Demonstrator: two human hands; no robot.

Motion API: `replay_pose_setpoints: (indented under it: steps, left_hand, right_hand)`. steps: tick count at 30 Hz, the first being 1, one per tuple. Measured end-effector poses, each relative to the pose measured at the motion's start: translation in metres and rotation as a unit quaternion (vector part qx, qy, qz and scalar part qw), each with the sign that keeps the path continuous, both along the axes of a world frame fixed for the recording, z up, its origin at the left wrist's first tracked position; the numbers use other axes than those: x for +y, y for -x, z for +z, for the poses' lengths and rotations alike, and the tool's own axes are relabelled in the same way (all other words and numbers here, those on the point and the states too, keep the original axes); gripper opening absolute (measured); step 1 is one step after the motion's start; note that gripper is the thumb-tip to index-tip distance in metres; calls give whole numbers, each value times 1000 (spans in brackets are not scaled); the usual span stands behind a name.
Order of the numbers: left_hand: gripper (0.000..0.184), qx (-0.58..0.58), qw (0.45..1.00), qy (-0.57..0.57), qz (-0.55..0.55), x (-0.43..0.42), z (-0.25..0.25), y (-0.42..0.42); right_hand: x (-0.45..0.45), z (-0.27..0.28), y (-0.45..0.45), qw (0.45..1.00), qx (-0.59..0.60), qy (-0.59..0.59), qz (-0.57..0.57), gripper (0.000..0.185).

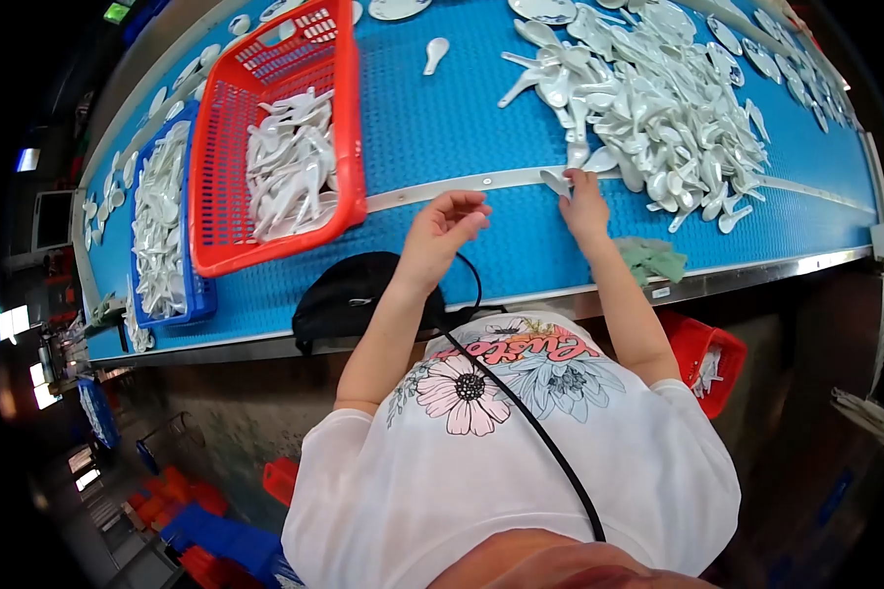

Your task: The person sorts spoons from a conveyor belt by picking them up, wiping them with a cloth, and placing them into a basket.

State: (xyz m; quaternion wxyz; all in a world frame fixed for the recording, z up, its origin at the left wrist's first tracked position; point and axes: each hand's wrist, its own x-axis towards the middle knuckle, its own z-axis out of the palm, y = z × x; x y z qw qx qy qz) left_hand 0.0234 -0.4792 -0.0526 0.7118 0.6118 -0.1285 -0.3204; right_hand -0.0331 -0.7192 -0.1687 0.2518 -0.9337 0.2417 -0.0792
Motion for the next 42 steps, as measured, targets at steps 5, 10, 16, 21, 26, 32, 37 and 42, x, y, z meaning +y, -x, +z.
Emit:
replay_pose_setpoints:
  steps: [5,10,16,21,26,32,37,42]
  left_hand:
    - [36,58,997,-41,-13,-49,-28,12]
    - [45,173,984,-34,24,-82,-44,14]
    - [34,325,943,64,44,-75,-45,-11]
    - [55,307,949,-4,73,-75,-43,-21]
    - [61,374,922,-1,102,-71,-76,-27]
    - [45,380,892,145,198,-73,-93,-31]
    - [34,375,892,30,252,-53,-89,-35]
    - [34,371,891,31,259,-36,-80,-38]
  right_hand:
    - [-31,-3,7,920,-94,-380,-22,41]
    - [-23,77,-7,825,18,-539,171,39]
    - [-77,50,-119,973,-173,44,146,26]
    - [-80,28,-151,966,49,156,199,26]
    - [-58,57,-112,966,-92,-128,206,14]
    - [-22,81,-120,852,-58,-230,467,28]
    - [-2,43,-248,938,-57,-38,340,25]
    - [19,-35,-342,881,-275,210,323,28]
